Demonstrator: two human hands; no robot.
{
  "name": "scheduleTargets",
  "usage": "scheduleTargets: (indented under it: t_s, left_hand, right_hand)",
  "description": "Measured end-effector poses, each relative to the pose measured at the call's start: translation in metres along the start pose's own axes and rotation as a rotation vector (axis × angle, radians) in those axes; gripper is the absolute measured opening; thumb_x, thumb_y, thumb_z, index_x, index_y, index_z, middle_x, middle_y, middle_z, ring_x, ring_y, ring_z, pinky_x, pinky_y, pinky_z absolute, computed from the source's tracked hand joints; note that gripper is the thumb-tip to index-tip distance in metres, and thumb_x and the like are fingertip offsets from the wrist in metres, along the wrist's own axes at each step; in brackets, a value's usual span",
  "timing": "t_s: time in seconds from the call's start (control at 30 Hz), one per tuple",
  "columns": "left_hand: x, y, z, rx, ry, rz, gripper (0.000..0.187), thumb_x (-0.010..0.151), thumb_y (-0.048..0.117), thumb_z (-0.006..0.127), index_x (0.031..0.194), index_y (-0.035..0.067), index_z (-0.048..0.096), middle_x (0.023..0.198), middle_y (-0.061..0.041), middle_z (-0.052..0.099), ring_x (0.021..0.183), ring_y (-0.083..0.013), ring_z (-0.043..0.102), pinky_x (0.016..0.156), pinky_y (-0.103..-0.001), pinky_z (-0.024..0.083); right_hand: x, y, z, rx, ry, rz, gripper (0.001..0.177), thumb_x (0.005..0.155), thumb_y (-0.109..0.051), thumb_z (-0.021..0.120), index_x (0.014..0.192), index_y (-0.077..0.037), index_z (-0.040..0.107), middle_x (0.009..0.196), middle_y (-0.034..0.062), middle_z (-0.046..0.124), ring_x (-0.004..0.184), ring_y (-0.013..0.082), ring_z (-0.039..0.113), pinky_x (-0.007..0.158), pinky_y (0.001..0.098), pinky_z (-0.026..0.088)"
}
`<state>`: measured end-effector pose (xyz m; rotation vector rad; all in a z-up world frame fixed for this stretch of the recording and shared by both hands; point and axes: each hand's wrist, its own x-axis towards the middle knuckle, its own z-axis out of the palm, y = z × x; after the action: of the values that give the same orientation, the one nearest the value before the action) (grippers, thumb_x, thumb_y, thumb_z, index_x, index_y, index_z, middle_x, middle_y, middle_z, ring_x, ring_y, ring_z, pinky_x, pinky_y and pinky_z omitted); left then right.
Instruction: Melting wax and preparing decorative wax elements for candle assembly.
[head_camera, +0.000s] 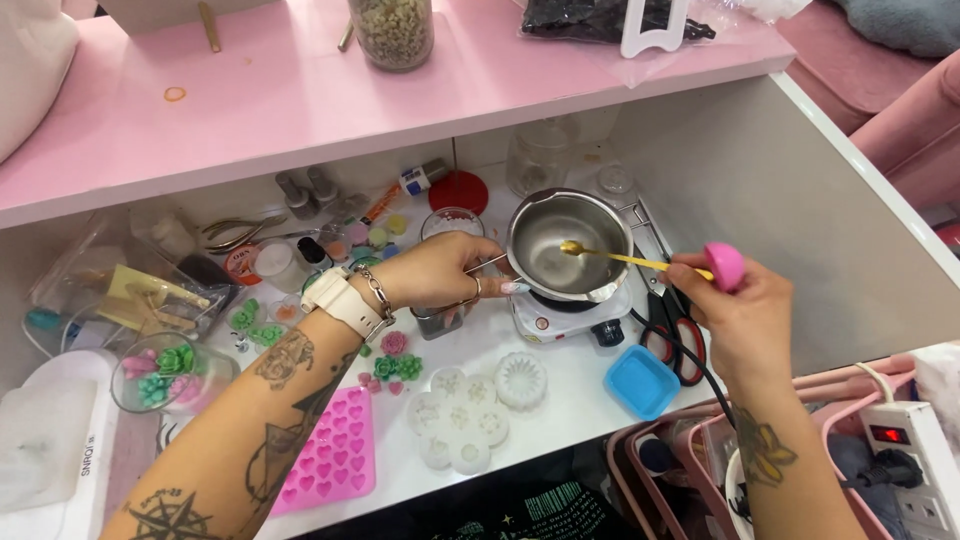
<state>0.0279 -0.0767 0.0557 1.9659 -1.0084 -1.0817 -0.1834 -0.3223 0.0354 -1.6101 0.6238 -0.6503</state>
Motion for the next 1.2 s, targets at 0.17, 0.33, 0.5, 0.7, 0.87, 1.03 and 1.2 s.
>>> scheduleTargets:
  t_s: [0.17, 0.33, 0.5, 0.7, 0.87, 1.03, 1.2]
  left_hand:
    - [0.000, -0.004, 0.004, 0.148, 0.066, 0.106, 0.038, 0.094, 0.039, 0.068, 0.123, 0.014, 0.073, 0.059, -0.003, 0.055, 0.048, -0.0110, 0.049, 0.049, -0.032, 0.045]
    - [0.008, -0.018, 0.008, 0.191, 0.108, 0.246, 0.041, 0.093, 0.043, 0.068, 0.119, 0.012, 0.074, 0.065, -0.004, 0.064, 0.059, -0.0120, 0.055, 0.058, -0.032, 0.051]
    - [-0.006, -0.001, 0.006, 0.369, 0.195, 0.107, 0.051, 0.088, 0.049, 0.071, 0.116, 0.007, 0.070, 0.078, -0.011, 0.071, 0.069, -0.0213, 0.070, 0.067, -0.038, 0.056]
    - [-0.058, 0.002, 0.009, 0.608, 0.605, 0.181, 0.061, 0.086, 0.042, 0.075, 0.131, 0.003, 0.059, 0.111, -0.019, 0.061, 0.095, -0.0373, 0.063, 0.079, -0.047, 0.052]
    - [-0.137, 0.016, 0.031, 0.475, 0.732, 0.176, 0.059, 0.086, 0.034, 0.074, 0.136, 0.006, 0.058, 0.113, -0.014, 0.060, 0.101, -0.0334, 0.062, 0.084, -0.044, 0.051]
    - [-0.181, -0.029, 0.080, 0.245, 0.848, 0.124, 0.056, 0.082, 0.026, 0.075, 0.134, 0.009, 0.063, 0.120, -0.011, 0.064, 0.109, -0.0261, 0.065, 0.089, -0.039, 0.055]
    - [-0.201, -0.069, 0.110, 0.088, 0.903, -0.075, 0.057, 0.077, 0.020, 0.078, 0.131, 0.011, 0.065, 0.121, -0.011, 0.065, 0.113, -0.0223, 0.067, 0.095, -0.037, 0.055]
  right_hand:
    - [0.017, 0.004, 0.018, -0.108, -0.093, -0.084, 0.015, 0.090, -0.010, 0.077, 0.099, 0.002, 0.076, 0.080, 0.0035, 0.071, 0.062, 0.0025, 0.052, 0.056, 0.0211, 0.040]
    - [-0.001, 0.025, -0.002, -0.133, 0.095, -0.121, 0.019, 0.105, -0.024, 0.070, 0.100, -0.006, 0.076, 0.067, -0.0066, 0.050, 0.056, 0.0027, 0.038, 0.050, 0.0228, 0.025]
    - [-0.058, 0.081, -0.021, -0.430, 0.194, -0.269, 0.039, 0.103, -0.028, 0.076, 0.082, -0.003, 0.055, 0.073, 0.0001, 0.050, 0.067, 0.0131, 0.045, 0.064, 0.0303, 0.039]
    - [-0.062, 0.073, 0.037, -0.794, 0.064, -0.674, 0.044, 0.071, -0.020, 0.088, 0.100, 0.002, 0.063, 0.092, 0.0173, 0.068, 0.084, 0.0405, 0.066, 0.074, 0.0496, 0.051]
    - [-0.058, 0.093, 0.039, -0.947, 0.115, -0.626, 0.032, 0.072, -0.012, 0.084, 0.091, -0.003, 0.061, 0.087, 0.0168, 0.066, 0.081, 0.0415, 0.064, 0.078, 0.0519, 0.050]
    - [-0.061, 0.100, 0.036, -1.001, 0.067, -0.546, 0.037, 0.070, -0.011, 0.084, 0.096, -0.003, 0.059, 0.091, 0.0176, 0.067, 0.080, 0.0406, 0.062, 0.076, 0.0534, 0.048]
    - [-0.064, 0.081, 0.044, -0.943, 0.128, -0.675, 0.047, 0.067, -0.023, 0.089, 0.095, -0.004, 0.056, 0.087, 0.0175, 0.065, 0.085, 0.0428, 0.061, 0.077, 0.0527, 0.045]
